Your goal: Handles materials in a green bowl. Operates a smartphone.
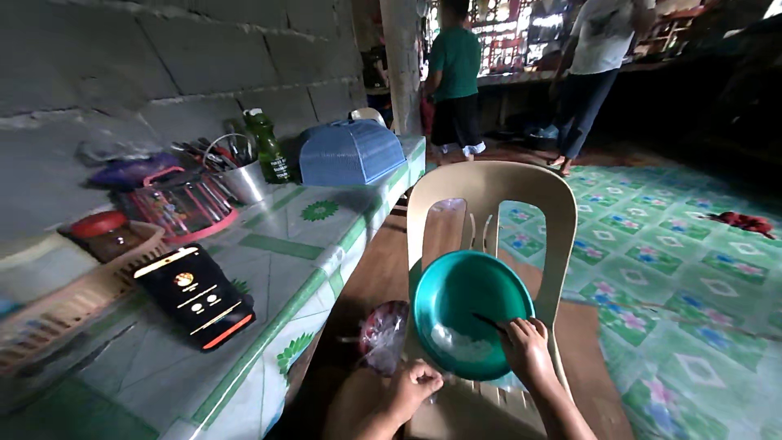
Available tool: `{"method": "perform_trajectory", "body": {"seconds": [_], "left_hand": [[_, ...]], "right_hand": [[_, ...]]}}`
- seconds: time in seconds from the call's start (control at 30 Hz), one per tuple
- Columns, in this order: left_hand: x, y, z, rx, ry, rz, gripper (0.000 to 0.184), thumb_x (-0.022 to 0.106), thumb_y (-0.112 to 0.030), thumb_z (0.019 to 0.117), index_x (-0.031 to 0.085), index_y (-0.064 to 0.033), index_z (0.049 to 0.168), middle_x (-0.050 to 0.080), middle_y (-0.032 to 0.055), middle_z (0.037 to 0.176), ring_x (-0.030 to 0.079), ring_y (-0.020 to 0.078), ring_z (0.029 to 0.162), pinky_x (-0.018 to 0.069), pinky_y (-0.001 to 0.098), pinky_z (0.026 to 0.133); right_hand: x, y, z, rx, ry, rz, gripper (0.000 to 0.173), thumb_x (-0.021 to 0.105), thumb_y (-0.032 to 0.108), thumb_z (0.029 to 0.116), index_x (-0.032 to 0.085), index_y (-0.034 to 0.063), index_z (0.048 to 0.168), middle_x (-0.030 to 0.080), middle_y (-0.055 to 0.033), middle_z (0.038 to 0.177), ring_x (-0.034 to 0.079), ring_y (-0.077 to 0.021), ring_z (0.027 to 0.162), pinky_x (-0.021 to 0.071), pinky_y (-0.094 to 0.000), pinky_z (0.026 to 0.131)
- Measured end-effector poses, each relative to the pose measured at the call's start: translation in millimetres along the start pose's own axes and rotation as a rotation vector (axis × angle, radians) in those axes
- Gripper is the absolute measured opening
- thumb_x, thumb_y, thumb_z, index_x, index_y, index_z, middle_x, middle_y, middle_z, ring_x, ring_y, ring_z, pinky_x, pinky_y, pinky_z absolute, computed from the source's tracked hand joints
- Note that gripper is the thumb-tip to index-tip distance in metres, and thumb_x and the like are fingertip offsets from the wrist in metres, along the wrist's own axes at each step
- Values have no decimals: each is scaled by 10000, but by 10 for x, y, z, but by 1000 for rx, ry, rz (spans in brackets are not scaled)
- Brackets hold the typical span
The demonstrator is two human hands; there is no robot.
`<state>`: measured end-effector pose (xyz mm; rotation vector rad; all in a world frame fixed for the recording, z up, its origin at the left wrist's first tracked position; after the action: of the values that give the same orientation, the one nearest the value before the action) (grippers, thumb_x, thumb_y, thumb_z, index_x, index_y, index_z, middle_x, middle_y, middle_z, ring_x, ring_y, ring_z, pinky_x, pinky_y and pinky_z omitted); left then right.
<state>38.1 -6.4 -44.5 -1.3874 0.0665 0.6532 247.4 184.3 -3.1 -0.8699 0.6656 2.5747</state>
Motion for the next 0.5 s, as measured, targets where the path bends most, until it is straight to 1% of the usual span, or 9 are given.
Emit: {"method": "perform_trajectory", "body": {"seconds": [0.07,0.17,0.3,0.5], "left_hand": [[28,20,-3,20,-21,8,159,789,-163,876,770,-10,915,734,72,948,685,83,935,562,254,891],[33,-18,-1,-26,-10,23,160,779,-161,886,772,-8,931,733,80,964,683,88,949,560,260,904],[15,-47,7,-49,-2,34,147,775,-163,887,774,-22,931,729,57,955,672,65,948,548,232,898],[18,-23,7,-39,-25,-19,145,782,-155,876,768,-16,916,724,46,933,671,43,915,557,213,867]], "right_hand": [[-2,-15,31,3,-33,19,143,655,105,899,776,60,961,750,-109,918,734,-319,906,480,-647,989],[-23,-3,54,29,-29,51,126,675,93,897,773,55,967,751,-116,932,731,-323,917,474,-651,995],[-17,-31,38,33,-27,48,122,674,98,899,771,61,963,748,-105,920,731,-312,907,473,-646,993],[-40,-35,24,26,-54,53,120,664,102,905,764,69,961,744,-93,914,726,-294,895,478,-627,986]]}}
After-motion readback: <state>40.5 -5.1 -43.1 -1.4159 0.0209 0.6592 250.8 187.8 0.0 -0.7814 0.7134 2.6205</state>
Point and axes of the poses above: each hand's wrist, its own z-axis towards the middle knuckle, its own x-axis out of the palm, y = z × x, the point moved 1 cm from there along z, towards the middle knuckle
